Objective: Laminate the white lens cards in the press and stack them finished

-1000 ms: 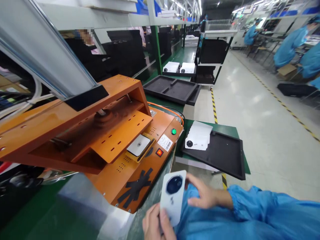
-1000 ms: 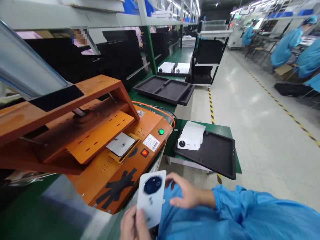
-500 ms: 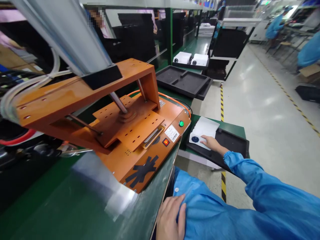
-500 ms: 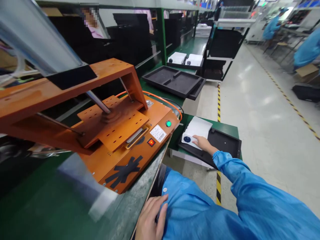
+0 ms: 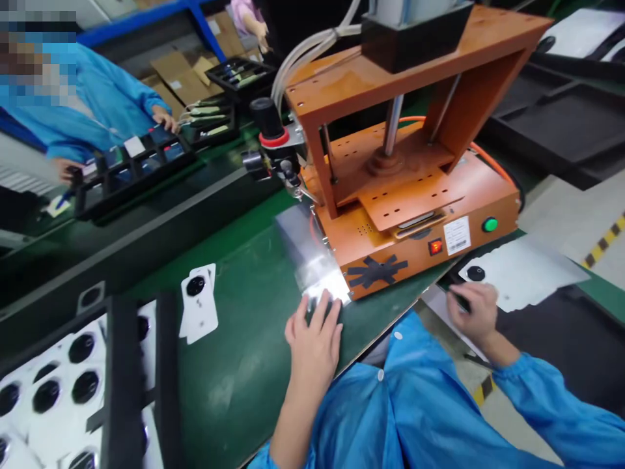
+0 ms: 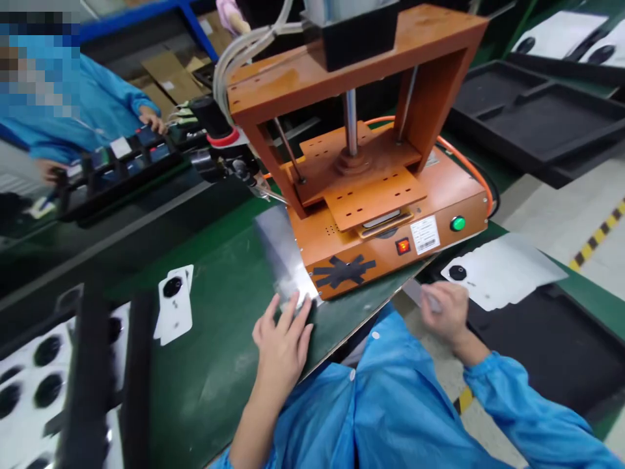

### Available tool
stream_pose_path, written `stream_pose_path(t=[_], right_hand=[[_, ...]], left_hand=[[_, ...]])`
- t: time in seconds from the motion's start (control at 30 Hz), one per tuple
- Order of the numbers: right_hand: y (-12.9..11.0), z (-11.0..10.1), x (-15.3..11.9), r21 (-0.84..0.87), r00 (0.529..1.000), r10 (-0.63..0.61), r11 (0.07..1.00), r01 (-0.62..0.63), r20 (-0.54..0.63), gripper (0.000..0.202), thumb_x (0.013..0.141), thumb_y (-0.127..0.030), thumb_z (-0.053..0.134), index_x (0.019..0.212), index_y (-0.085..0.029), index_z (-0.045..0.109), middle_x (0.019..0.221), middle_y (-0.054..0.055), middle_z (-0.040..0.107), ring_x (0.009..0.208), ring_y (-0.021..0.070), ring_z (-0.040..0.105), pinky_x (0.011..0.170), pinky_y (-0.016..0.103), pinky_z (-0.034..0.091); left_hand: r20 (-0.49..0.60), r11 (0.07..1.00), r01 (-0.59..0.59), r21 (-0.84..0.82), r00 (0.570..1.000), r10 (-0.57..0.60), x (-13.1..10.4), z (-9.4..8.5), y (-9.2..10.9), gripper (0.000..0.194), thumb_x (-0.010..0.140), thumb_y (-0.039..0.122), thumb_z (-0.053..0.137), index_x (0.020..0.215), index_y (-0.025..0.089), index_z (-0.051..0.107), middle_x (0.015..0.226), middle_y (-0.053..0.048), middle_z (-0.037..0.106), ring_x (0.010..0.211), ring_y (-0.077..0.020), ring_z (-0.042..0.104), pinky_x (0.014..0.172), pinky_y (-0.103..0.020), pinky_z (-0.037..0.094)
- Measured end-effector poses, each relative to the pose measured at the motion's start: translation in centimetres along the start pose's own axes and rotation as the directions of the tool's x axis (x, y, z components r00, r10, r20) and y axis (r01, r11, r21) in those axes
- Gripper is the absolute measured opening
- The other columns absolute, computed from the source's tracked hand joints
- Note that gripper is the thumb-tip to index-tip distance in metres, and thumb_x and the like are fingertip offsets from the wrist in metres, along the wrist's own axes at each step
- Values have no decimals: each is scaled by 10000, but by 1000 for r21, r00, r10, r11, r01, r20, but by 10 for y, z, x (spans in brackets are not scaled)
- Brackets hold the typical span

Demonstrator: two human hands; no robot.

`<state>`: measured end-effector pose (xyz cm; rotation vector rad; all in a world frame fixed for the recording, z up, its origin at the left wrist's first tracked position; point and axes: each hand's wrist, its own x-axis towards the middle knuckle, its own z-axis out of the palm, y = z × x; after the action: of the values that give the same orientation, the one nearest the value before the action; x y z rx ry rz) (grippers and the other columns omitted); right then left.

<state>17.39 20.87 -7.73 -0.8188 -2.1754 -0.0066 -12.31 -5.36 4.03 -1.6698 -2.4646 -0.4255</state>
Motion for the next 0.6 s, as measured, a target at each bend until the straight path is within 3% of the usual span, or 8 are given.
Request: stream_pose_path(t=[0.07, 0.13, 0.17, 0.23, 0.3, 0.4, 0.5, 0.6], right_hand=[[-69, 0, 17, 300, 970, -243, 927, 225, 22, 271, 824, -194, 701, 1070, -299, 655, 870, 36, 653, 792, 200, 641, 757, 385, 524], [-130, 3, 36, 538, 862, -506, 735, 413, 30, 281, 860, -186, 655, 1117, -298, 652, 889, 35, 677, 807, 192, 635, 728, 369, 521], [-154, 6, 46, 586, 813, -582, 671, 454, 37, 263, 877, -192, 642, 1127, -272, 654, 902, 43, 684, 822, 193, 628, 721, 366, 512], [-188, 15, 60, 608, 778, -627, 633, 480, 39, 238, 887, -180, 632, 1123, -212, 654, 891, 53, 683, 814, 193, 607, 684, 360, 476], [-203, 23, 68, 565, 782, -621, 667, 487, 59, 221, 889, -178, 643, 1109, -176, 653, 890, 55, 688, 795, 193, 587, 656, 361, 433], [-206, 29, 68, 506, 776, -613, 722, 473, 150, 176, 916, -209, 635, 1088, -180, 659, 911, 54, 696, 782, 187, 568, 646, 360, 394], [-206, 26, 68, 482, 769, -581, 771, 416, 266, 190, 957, -244, 590, 1126, -196, 663, 933, 59, 692, 794, 189, 553, 678, 360, 391], [-212, 22, 76, 469, 732, -569, 798, 379, 376, 325, 978, -280, 568, 1284, -187, 625, 963, 72, 676, 839, 206, 546, 731, 364, 408]], left_hand=[[28, 1000, -2, 7, 1000, 2, -1, 3, 4, 425, 995, 246, 546, 1416, 286, 590, 1524, -42, 552, 1421, -342, 423, 1076, -521, 326], [17, 999, 46, 24, 999, -46, -8, 4, 7, 444, 1000, 274, 544, 1443, 249, 563, 1527, -71, 546, 1393, -324, 462, 1070, -505, 324], [9, 997, 66, 39, 998, -67, -13, 5, 6, 463, 999, 284, 548, 1459, 228, 545, 1524, -88, 548, 1381, -323, 474, 1060, -499, 329], [6, 995, 76, 65, 997, -77, -27, 5, 4, 482, 995, 287, 558, 1469, 208, 530, 1500, -103, 570, 1373, -326, 483, 1044, -492, 334], [0, 995, 69, 68, 998, -69, -42, 4, 2, 460, 987, 276, 574, 1443, 217, 556, 1465, -97, 604, 1348, -320, 505, 1034, -486, 337], [-18, 997, 79, -6, 997, -79, -56, 0, -2, 423, 975, 256, 594, 1397, 223, 595, 1429, -108, 627, 1270, -286, 559, 1030, -451, 368], [-28, 987, 149, -56, 988, -151, -49, -3, -9, 435, 977, 288, 588, 1405, 206, 588, 1443, -136, 603, 1254, -288, 561, 1029, -436, 400], [-5, 977, 213, 25, 977, -213, -31, -3, -22, 524, 985, 414, 564, 1465, 206, 539, 1527, -145, 530, 1334, -353, 498, 1040, -499, 386]])
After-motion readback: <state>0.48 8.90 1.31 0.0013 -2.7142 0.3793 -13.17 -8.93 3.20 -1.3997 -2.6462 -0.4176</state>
